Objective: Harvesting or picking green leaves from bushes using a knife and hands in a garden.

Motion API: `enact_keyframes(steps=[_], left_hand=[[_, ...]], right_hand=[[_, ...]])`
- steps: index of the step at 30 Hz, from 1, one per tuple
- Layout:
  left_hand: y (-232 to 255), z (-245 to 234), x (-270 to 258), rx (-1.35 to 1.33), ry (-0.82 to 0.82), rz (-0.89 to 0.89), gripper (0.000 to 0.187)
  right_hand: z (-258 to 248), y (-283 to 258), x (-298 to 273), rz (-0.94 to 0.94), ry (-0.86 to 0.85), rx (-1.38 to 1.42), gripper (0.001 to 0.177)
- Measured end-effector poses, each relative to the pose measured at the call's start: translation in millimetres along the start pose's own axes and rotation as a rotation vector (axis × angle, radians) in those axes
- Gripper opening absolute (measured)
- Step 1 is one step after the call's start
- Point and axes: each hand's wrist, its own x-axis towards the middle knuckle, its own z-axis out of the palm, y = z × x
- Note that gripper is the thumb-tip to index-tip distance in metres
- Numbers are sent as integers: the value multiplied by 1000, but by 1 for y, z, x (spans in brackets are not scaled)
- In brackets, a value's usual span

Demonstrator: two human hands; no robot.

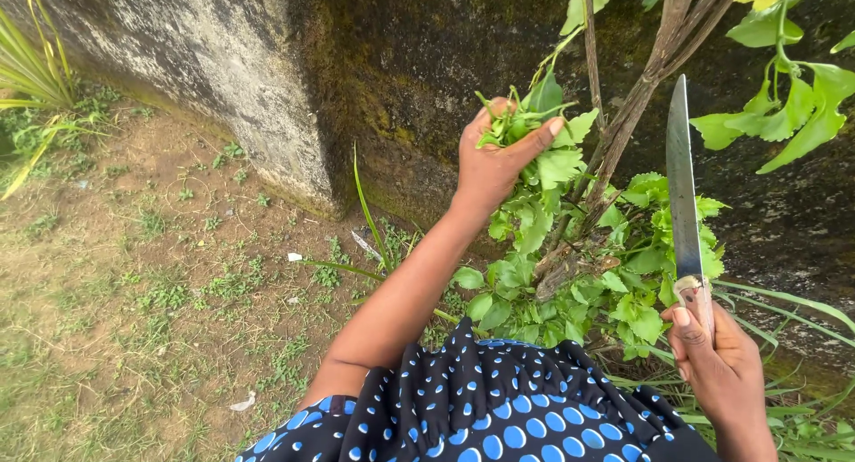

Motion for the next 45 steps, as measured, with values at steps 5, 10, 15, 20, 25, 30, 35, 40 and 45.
enact_keyframes(steps=[5,10,15,20,25,30,35,40,45], left_hand=[[-6,-13,4,-154,17,-8,25],[-15,-33,13,-284,43,-54,20],[-28,-58,36,-176,170,-32,17],[-44,-74,71,-138,218,-78,16],[-59,-66,105,-94,171,-21,12],[-83,-51,143,86,68,-74,10],[-99,-30,186,262,-43,108,19],[-124,6,230,129,-178,34,42],[-152,33,266,261,-317,285,53]], right_hand=[[2,5,-1,4,-2,22,26],[-1,8,-3,30,33,23,26],[-8,15,-4,22,66,9,26],[-17,22,1,21,88,-11,26],[-25,21,19,66,177,-130,25],[-24,0,43,154,222,-421,24],[-32,-3,79,63,203,-675,39],[-24,-24,105,15,207,-740,45],[-10,-43,114,-79,201,-743,36]])
